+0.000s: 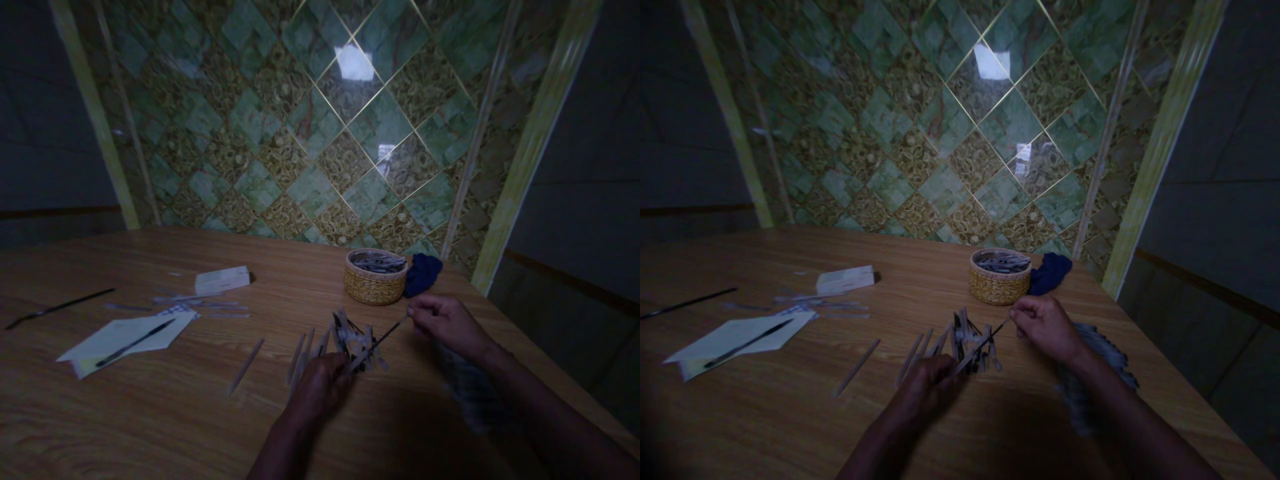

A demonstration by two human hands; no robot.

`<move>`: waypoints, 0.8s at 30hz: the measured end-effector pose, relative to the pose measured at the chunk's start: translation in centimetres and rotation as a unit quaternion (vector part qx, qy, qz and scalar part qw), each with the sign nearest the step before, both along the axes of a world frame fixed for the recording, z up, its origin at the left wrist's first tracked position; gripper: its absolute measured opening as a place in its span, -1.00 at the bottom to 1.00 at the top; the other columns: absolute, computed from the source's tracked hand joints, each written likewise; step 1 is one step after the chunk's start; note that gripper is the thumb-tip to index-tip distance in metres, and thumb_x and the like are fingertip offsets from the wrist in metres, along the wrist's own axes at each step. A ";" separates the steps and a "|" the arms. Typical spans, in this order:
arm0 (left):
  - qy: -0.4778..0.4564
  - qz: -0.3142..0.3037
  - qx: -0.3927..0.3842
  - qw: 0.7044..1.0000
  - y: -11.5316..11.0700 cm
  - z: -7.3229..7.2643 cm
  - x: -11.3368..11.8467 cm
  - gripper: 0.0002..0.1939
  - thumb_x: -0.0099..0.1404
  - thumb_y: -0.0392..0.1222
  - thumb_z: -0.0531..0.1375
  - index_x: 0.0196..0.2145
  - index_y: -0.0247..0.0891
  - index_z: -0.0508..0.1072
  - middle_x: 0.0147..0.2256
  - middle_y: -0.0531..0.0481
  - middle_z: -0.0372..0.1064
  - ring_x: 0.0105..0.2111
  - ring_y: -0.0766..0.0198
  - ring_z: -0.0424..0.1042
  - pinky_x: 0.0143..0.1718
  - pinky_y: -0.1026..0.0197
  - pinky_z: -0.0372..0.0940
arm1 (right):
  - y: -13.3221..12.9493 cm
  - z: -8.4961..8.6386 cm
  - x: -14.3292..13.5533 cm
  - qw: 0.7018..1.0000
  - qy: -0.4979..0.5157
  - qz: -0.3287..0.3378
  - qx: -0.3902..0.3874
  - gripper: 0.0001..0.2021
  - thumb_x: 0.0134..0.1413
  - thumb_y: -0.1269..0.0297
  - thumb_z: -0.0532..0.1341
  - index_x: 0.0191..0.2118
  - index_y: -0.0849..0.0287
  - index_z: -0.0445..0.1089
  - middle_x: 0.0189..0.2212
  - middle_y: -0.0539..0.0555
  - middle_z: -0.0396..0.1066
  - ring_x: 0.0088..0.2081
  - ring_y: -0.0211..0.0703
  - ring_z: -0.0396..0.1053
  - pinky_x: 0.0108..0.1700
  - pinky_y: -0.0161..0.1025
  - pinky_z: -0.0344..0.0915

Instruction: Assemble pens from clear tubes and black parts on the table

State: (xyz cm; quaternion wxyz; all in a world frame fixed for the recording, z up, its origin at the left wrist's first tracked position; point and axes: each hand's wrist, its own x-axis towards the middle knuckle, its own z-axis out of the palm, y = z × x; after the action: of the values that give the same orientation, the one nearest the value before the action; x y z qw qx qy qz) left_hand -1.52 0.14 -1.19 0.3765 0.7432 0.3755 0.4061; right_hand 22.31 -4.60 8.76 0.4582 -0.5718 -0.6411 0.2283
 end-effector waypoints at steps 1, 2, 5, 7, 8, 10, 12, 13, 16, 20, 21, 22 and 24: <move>0.018 -0.010 0.011 1.000 0.0 0.1 0.0 -0.83 0.03 -0.23 0.20 -0.67 -0.21 0.36 -0.61 0.09 0.17 -0.56 0.29 0.15 -0.51 0.28 -0.02 | 0.2 0.0 -0.1 1.000 0.009 -0.004 -0.003 -0.75 -0.05 0.12 0.15 -0.57 0.17 0.28 -0.72 -0.07 0.28 -0.67 -0.33 0.20 -0.60 -0.39 0.12; 0.040 -0.024 0.022 0.999 -0.1 0.2 0.0 -0.82 0.06 -0.22 0.18 -0.66 -0.21 0.36 -0.61 0.09 0.16 -0.55 0.29 0.15 -0.51 0.28 -0.02 | 0.3 0.0 -0.2 1.000 0.019 -0.010 -0.006 -0.75 -0.06 0.11 0.15 -0.56 0.17 0.29 -0.72 -0.07 0.28 -0.68 -0.33 0.20 -0.61 -0.39 0.12; 0.064 -0.042 0.019 0.997 -0.1 0.4 -0.1 -0.82 0.08 -0.20 0.14 -0.65 -0.21 0.34 -0.60 0.08 0.14 -0.55 0.29 0.13 -0.51 0.27 -0.03 | 0.7 0.0 -0.4 0.999 0.042 -0.027 -0.004 -0.74 -0.07 0.09 0.16 -0.54 0.18 0.31 -0.73 -0.07 0.30 -0.70 -0.33 0.21 -0.63 -0.39 0.12; 0.063 -0.057 0.001 0.996 -0.1 0.5 -0.1 -0.82 0.08 -0.21 0.12 -0.65 -0.21 0.31 -0.60 0.09 0.11 -0.55 0.29 0.11 -0.51 0.27 -0.04 | 0.9 -0.2 -0.5 0.998 0.054 -0.043 0.001 -0.74 -0.08 0.07 0.16 -0.54 0.19 0.32 -0.73 -0.07 0.30 -0.71 -0.34 0.20 -0.65 -0.40 0.11; 0.061 -0.064 -0.009 0.996 -0.1 0.5 -0.1 -0.82 0.07 -0.21 0.11 -0.66 -0.21 0.29 -0.61 0.10 0.08 -0.55 0.30 0.09 -0.51 0.27 -0.05 | 0.9 -0.3 -0.5 0.997 0.058 -0.050 0.005 -0.73 -0.08 0.07 0.17 -0.54 0.19 0.32 -0.73 -0.07 0.30 -0.72 -0.34 0.20 -0.65 -0.40 0.11; 0.059 -0.075 -0.023 0.995 0.0 0.4 -0.1 -0.81 0.05 -0.23 0.11 -0.67 -0.22 0.25 -0.61 0.10 0.05 -0.55 0.31 0.07 -0.52 0.27 -0.07 | 1.1 -0.5 -0.5 0.996 0.066 -0.059 0.009 -0.73 -0.08 0.06 0.17 -0.54 0.19 0.32 -0.73 -0.07 0.30 -0.73 -0.35 0.19 -0.66 -0.41 0.09; 0.059 -0.076 -0.023 0.995 0.1 0.3 -0.1 -0.80 0.04 -0.24 0.11 -0.68 -0.22 0.23 -0.61 0.10 0.05 -0.54 0.31 0.07 -0.53 0.28 -0.08 | 1.2 -0.7 -0.5 0.996 0.070 -0.058 0.008 -0.72 -0.08 0.06 0.17 -0.55 0.19 0.32 -0.74 -0.06 0.31 -0.73 -0.35 0.19 -0.67 -0.41 0.09; 0.056 -0.075 -0.020 0.995 0.1 0.2 -0.1 -0.80 0.04 -0.24 0.12 -0.68 -0.22 0.23 -0.61 0.10 0.05 -0.54 0.31 0.07 -0.53 0.29 -0.09 | 1.3 -0.8 -0.5 0.996 0.070 -0.058 0.009 -0.72 -0.08 0.06 0.17 -0.55 0.19 0.32 -0.73 -0.06 0.31 -0.73 -0.35 0.19 -0.67 -0.41 0.09; 0.039 -0.078 -0.019 0.996 0.1 0.0 0.0 -0.78 0.07 -0.25 0.13 -0.69 -0.23 0.24 -0.62 0.11 0.06 -0.55 0.32 0.07 -0.55 0.29 -0.09 | 1.4 -1.0 -0.6 0.995 0.071 -0.063 0.023 -0.72 -0.06 0.07 0.17 -0.55 0.19 0.32 -0.73 -0.06 0.32 -0.72 -0.36 0.19 -0.66 -0.42 0.10; 0.033 -0.095 -0.046 0.994 0.2 -0.2 0.0 -0.76 0.07 -0.21 0.16 -0.68 -0.22 0.24 -0.63 0.11 0.06 -0.58 0.32 0.06 -0.57 0.28 -0.08 | 1.5 -1.2 -0.7 0.994 0.082 -0.070 0.034 -0.71 -0.06 0.05 0.17 -0.55 0.20 0.32 -0.73 -0.05 0.31 -0.73 -0.37 0.18 -0.66 -0.42 0.09; 0.039 -0.099 -0.049 0.993 0.2 -0.2 -0.1 -0.77 0.07 -0.20 0.16 -0.68 -0.22 0.25 -0.63 0.11 0.06 -0.57 0.31 0.07 -0.57 0.27 -0.07 | 1.5 -1.3 -0.8 0.993 0.086 -0.071 0.034 -0.70 -0.06 0.05 0.17 -0.55 0.20 0.32 -0.73 -0.05 0.32 -0.73 -0.37 0.17 -0.67 -0.42 0.09; 0.044 -0.101 -0.050 0.993 0.3 -0.2 -0.1 -0.77 0.07 -0.19 0.17 -0.67 -0.22 0.24 -0.62 0.10 0.07 -0.57 0.30 0.08 -0.57 0.27 -0.06 | 1.5 -1.3 -0.8 0.993 0.089 -0.071 0.033 -0.70 -0.06 0.05 0.18 -0.56 0.20 0.31 -0.73 -0.05 0.32 -0.73 -0.38 0.17 -0.67 -0.42 0.09; 0.055 -0.107 -0.050 0.992 0.3 -0.2 -0.2 -0.78 0.06 -0.20 0.16 -0.66 -0.21 0.23 -0.61 0.09 0.08 -0.56 0.30 0.08 -0.56 0.27 -0.05 | 1.4 -1.3 -1.0 0.992 0.095 -0.071 0.034 -0.70 -0.06 0.05 0.18 -0.57 0.20 0.31 -0.73 -0.05 0.32 -0.74 -0.38 0.17 -0.66 -0.42 0.10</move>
State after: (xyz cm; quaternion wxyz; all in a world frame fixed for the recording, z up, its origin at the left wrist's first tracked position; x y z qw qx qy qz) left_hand -1.73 0.47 -1.35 0.4329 0.7805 0.3339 0.3031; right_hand 21.31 -3.19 7.42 0.5517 -0.5752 -0.5599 0.2266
